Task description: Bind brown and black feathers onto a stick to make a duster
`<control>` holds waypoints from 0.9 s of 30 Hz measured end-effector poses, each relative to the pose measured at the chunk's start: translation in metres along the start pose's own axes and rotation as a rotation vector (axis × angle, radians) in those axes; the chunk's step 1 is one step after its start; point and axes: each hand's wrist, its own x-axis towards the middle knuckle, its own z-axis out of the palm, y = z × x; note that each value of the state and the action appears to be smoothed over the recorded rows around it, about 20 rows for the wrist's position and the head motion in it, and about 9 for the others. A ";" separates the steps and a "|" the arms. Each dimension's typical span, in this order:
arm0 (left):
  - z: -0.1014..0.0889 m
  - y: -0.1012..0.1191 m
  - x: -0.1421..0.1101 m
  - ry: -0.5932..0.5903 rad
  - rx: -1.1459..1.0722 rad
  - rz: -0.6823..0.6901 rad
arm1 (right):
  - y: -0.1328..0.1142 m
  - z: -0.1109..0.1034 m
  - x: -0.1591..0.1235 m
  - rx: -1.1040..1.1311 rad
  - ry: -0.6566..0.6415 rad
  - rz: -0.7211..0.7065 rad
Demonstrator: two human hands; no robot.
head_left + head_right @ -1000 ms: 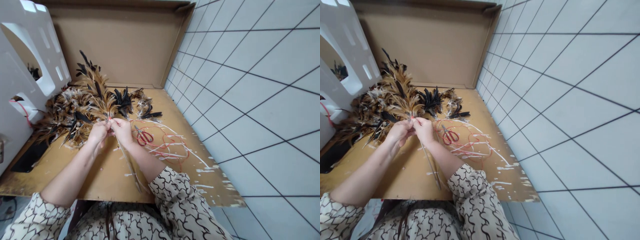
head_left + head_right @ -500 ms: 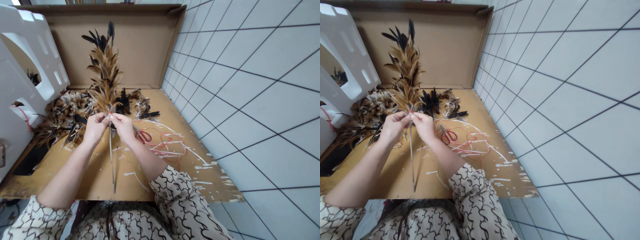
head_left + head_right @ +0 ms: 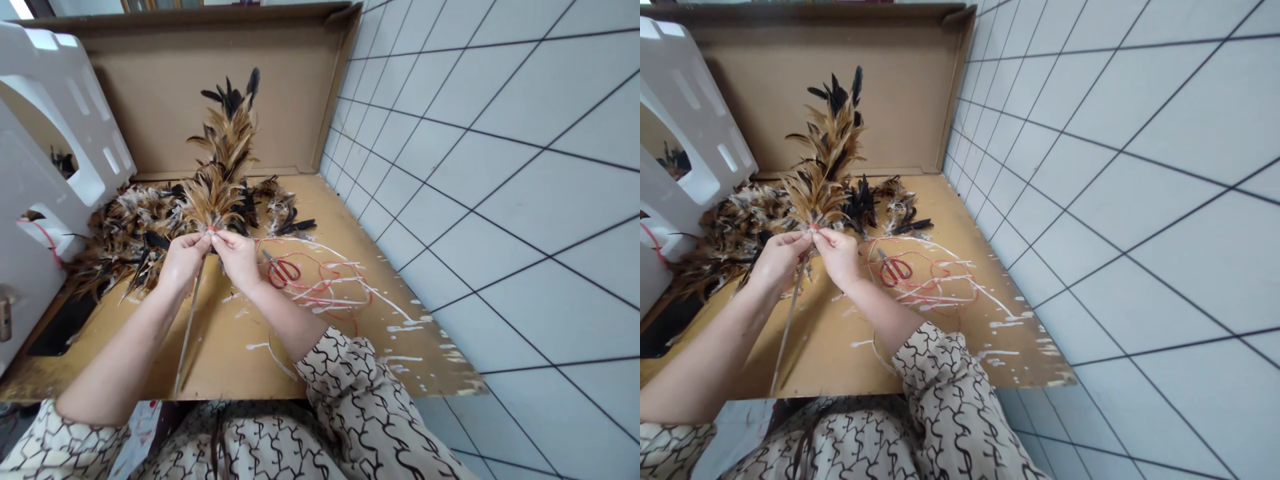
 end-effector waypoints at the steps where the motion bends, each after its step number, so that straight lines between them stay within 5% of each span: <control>1: -0.001 -0.001 0.000 0.008 0.019 0.012 | 0.000 -0.001 0.000 -0.006 -0.011 0.001; 8: -0.002 -0.011 -0.006 -0.026 0.002 -0.036 | 0.009 -0.004 -0.003 -0.076 -0.111 0.065; 27: -0.013 -0.028 0.010 0.087 -0.086 -0.057 | 0.014 -0.010 0.004 -0.206 -0.093 0.102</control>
